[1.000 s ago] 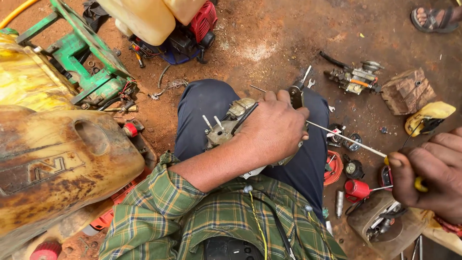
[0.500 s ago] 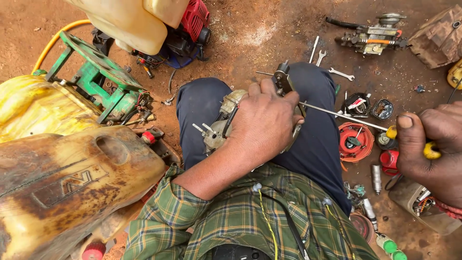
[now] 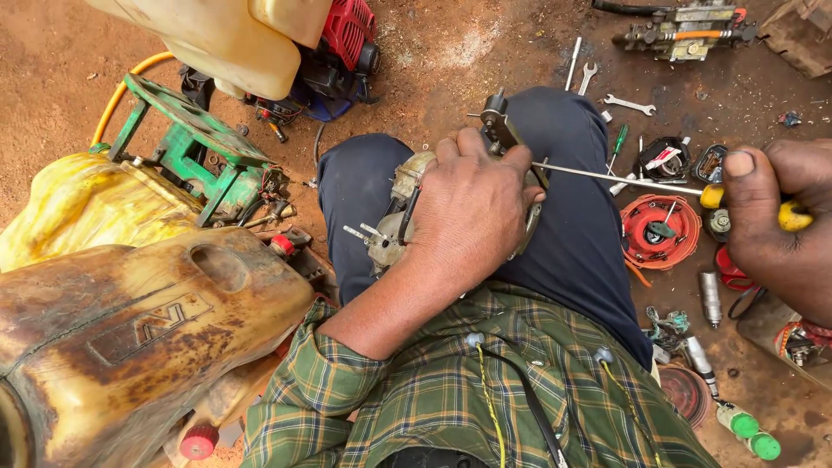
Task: The person sits on the ground with a small engine on their lap, removes the pull-starter cover, and unscrews fasteners from the engine housing using a screwdriver, handling bolts and engine parts while working on the assembly.
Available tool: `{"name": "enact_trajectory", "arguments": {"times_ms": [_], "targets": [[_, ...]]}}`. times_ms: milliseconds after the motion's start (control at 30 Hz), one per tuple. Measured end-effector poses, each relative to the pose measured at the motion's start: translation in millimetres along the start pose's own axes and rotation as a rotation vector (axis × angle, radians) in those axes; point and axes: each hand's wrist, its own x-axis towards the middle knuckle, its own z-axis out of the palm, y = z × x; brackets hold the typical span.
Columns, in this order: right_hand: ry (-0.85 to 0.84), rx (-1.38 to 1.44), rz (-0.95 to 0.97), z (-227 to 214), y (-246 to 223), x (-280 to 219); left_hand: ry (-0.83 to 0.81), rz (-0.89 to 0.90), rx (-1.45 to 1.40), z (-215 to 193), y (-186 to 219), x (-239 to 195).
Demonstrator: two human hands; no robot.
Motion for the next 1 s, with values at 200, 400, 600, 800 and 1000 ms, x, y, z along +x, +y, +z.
{"name": "enact_trajectory", "arguments": {"times_ms": [200, 400, 600, 800, 1000], "targets": [[0.059, 0.168, 0.131, 10, -7, -6, -0.001, -0.023, 0.051, -4, 4, -4], [0.091, 0.106, 0.172, 23, -1, -10, -0.001, -0.027, 0.086, -5, 2, -11], [0.106, 0.221, 0.266, 47, 39, -11, 0.042, -0.03, 0.087, 0, 2, -13], [0.11, 0.289, 0.318, 31, 9, -15, 0.037, -0.037, 0.09, -2, -4, -10], [-0.036, 0.117, 0.225, 8, 11, -22, 0.051, -0.034, -0.104, -1, -21, -6]]}}
